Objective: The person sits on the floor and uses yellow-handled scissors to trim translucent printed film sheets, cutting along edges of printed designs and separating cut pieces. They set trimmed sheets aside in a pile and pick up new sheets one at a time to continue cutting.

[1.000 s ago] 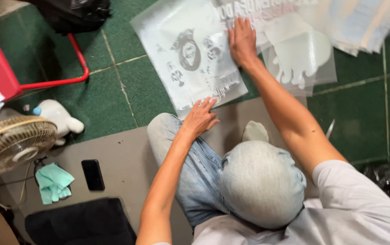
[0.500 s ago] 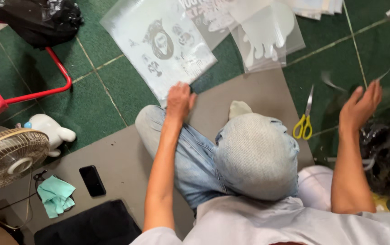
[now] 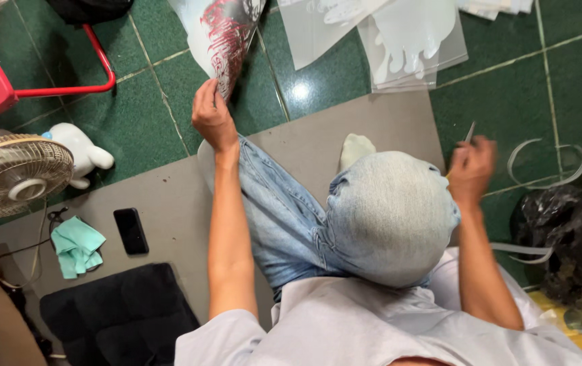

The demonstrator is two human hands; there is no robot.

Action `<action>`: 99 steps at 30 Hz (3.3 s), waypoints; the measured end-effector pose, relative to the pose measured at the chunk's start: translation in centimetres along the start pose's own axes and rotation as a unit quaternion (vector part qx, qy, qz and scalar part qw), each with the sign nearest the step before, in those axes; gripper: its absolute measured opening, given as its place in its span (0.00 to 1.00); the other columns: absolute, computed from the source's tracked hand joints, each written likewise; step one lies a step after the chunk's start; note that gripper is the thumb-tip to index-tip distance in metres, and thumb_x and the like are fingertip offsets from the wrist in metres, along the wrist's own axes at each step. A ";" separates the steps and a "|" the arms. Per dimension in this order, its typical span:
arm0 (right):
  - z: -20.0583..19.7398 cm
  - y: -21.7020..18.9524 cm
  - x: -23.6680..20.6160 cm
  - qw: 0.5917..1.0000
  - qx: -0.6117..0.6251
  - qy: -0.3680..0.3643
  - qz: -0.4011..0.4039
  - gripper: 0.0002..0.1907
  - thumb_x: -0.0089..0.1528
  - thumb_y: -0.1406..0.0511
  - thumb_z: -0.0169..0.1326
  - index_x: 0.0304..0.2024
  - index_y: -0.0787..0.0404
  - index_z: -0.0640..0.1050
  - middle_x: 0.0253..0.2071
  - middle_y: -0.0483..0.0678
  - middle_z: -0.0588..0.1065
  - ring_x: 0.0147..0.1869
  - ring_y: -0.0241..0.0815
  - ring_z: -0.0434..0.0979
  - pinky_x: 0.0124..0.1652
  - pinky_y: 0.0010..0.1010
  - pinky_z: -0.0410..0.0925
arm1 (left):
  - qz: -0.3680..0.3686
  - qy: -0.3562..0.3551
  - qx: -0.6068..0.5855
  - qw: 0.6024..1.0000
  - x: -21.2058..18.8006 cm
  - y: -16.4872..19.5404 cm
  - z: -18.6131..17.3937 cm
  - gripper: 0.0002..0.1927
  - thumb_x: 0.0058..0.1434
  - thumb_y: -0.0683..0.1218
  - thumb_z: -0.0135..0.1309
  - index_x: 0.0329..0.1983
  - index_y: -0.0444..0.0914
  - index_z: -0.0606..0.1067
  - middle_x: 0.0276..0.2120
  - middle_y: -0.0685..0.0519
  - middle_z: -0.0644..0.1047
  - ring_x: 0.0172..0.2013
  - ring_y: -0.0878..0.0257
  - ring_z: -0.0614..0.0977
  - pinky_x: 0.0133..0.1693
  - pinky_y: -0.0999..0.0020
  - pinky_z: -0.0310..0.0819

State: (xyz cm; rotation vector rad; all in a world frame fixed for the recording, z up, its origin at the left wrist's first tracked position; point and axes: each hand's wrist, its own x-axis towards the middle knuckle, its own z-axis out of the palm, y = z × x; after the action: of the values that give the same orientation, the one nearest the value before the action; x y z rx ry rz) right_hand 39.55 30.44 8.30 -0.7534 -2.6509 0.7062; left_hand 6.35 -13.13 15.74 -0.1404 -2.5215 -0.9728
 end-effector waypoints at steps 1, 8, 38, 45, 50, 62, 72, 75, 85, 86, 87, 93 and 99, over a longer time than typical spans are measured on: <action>0.4 -1.7 0.2 0.998 0.054 -0.007 -0.009 0.09 0.71 0.68 0.52 0.49 0.67 0.79 0.57 0.60 0.73 0.63 0.60 0.72 0.62 0.48 0.67 | 0.012 0.003 0.010 1.000 0.3 -0.1 -0.2 0.11 0.64 0.35 0.54 0.48 0.35 0.81 0.47 0.48 0.82 0.48 0.51 0.83 0.51 0.60 0.77; -0.3 -11.0 -2.4 0.924 0.196 -0.325 -0.039 0.11 0.70 0.65 0.53 0.47 0.67 0.81 0.47 0.55 0.76 0.52 0.53 0.77 0.51 0.43 0.69 | 0.059 0.013 0.024 0.998 0.5 0.0 -1.0 0.12 0.62 0.33 0.55 0.47 0.35 0.81 0.47 0.49 0.82 0.48 0.51 0.82 0.51 0.59 0.77; 21.9 -30.7 26.3 0.685 0.653 -0.129 0.297 0.13 0.66 0.67 0.55 0.52 0.64 0.74 0.40 0.51 0.80 0.37 0.42 0.82 0.36 0.31 0.78 | 0.286 -0.376 0.081 0.878 -3.7 -3.6 2.8 0.08 0.55 0.38 0.51 0.38 0.38 0.75 0.32 0.49 0.73 0.37 0.53 0.78 0.37 0.59 0.73; 19.3 -32.2 18.5 0.747 0.605 -0.235 0.145 0.23 0.70 0.67 0.56 0.66 0.64 0.67 0.45 0.47 0.79 0.41 0.35 0.83 0.37 0.31 0.80 | 0.304 -0.376 0.116 0.868 -10.0 -1.1 9.6 0.08 0.55 0.39 0.49 0.39 0.35 0.74 0.35 0.47 0.73 0.39 0.52 0.78 0.37 0.58 0.74; 19.2 -28.0 10.3 0.806 0.459 -0.320 0.191 0.28 0.67 0.66 0.57 0.70 0.61 0.69 0.30 0.42 0.72 0.28 0.31 0.68 0.25 0.24 0.62 | 0.185 -0.457 0.025 0.870 -11.2 1.7 7.3 0.11 0.54 0.39 0.52 0.41 0.34 0.75 0.41 0.43 0.75 0.47 0.46 0.79 0.43 0.54 0.76; 22.4 -23.1 2.1 0.717 0.504 -0.377 0.299 0.13 0.68 0.66 0.55 0.52 0.66 0.73 0.32 0.41 0.76 0.33 0.27 0.72 0.31 0.21 0.66 | -0.149 -0.307 -0.052 0.938 2.7 -6.6 3.9 0.15 0.65 0.47 0.57 0.52 0.36 0.78 0.39 0.48 0.83 0.40 0.55 0.85 0.44 0.60 0.78; 22.7 -21.9 1.0 0.647 0.519 -0.369 0.419 0.16 0.66 0.61 0.55 0.53 0.63 0.72 0.41 0.44 0.79 0.42 0.34 0.80 0.41 0.28 0.73 | 0.049 -0.226 0.140 0.963 13.8 -11.3 11.6 0.40 0.61 0.48 0.66 0.73 0.38 0.61 0.69 0.40 0.62 0.68 0.40 0.63 0.64 0.46 0.61; 22.7 -21.6 1.3 0.646 0.487 -0.403 0.428 0.18 0.67 0.59 0.54 0.53 0.65 0.73 0.42 0.46 0.80 0.44 0.35 0.80 0.43 0.28 0.73 | 0.020 -0.238 0.166 0.957 16.1 -11.1 14.3 0.45 0.54 0.49 0.71 0.71 0.38 0.60 0.70 0.39 0.56 0.68 0.36 0.57 0.61 0.34 0.54; 23.6 -20.6 2.6 0.717 0.461 -0.298 0.431 0.17 0.70 0.58 0.58 0.39 0.69 0.78 0.32 0.44 0.75 0.33 0.31 0.69 0.32 0.27 0.64 | 0.013 -0.282 0.057 0.958 20.3 -12.8 15.4 0.26 0.46 0.47 0.77 0.47 0.36 0.80 0.39 0.48 0.82 0.41 0.51 0.82 0.47 0.55 0.75; 23.6 -20.9 2.9 0.735 0.441 -0.286 0.427 0.18 0.70 0.59 0.59 0.37 0.71 0.77 0.31 0.44 0.74 0.32 0.32 0.67 0.31 0.28 0.63 | -0.005 -0.293 0.014 0.956 20.4 -13.0 15.0 0.22 0.45 0.45 0.76 0.43 0.37 0.82 0.35 0.50 0.83 0.36 0.55 0.84 0.42 0.60 0.76; 23.4 -21.2 3.5 0.739 0.444 -0.285 0.418 0.16 0.68 0.60 0.58 0.37 0.69 0.78 0.31 0.42 0.76 0.32 0.30 0.69 0.31 0.27 0.65 | -0.022 -0.302 -0.030 0.953 20.6 -13.1 14.5 0.18 0.45 0.43 0.75 0.39 0.38 0.84 0.31 0.53 0.84 0.31 0.60 0.85 0.37 0.64 0.78; 21.4 -23.4 14.7 0.839 0.386 -0.324 0.205 0.15 0.66 0.58 0.58 0.36 0.64 0.80 0.28 0.41 0.76 0.30 0.30 0.72 0.30 0.28 0.67 | -0.097 -0.277 -0.092 0.952 21.0 -15.7 8.7 0.14 0.58 0.43 0.75 0.33 0.32 0.79 0.25 0.60 0.73 0.29 0.71 0.70 0.32 0.70 0.67; 20.8 -29.8 28.3 0.889 0.340 -0.295 -0.078 0.13 0.64 0.63 0.64 0.46 0.66 0.81 0.39 0.48 0.81 0.40 0.33 0.82 0.39 0.31 0.72 | -0.317 -0.129 -0.212 0.915 17.5 -18.9 2.9 0.09 0.58 0.41 0.67 0.39 0.32 0.82 0.32 0.58 0.82 0.32 0.70 0.79 0.38 0.72 0.76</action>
State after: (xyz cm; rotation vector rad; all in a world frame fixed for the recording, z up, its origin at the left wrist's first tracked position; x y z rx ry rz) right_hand -4.19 16.23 10.79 -0.1224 -2.5669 1.9177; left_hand -15.12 -26.41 9.64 0.4878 -2.5887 -1.8606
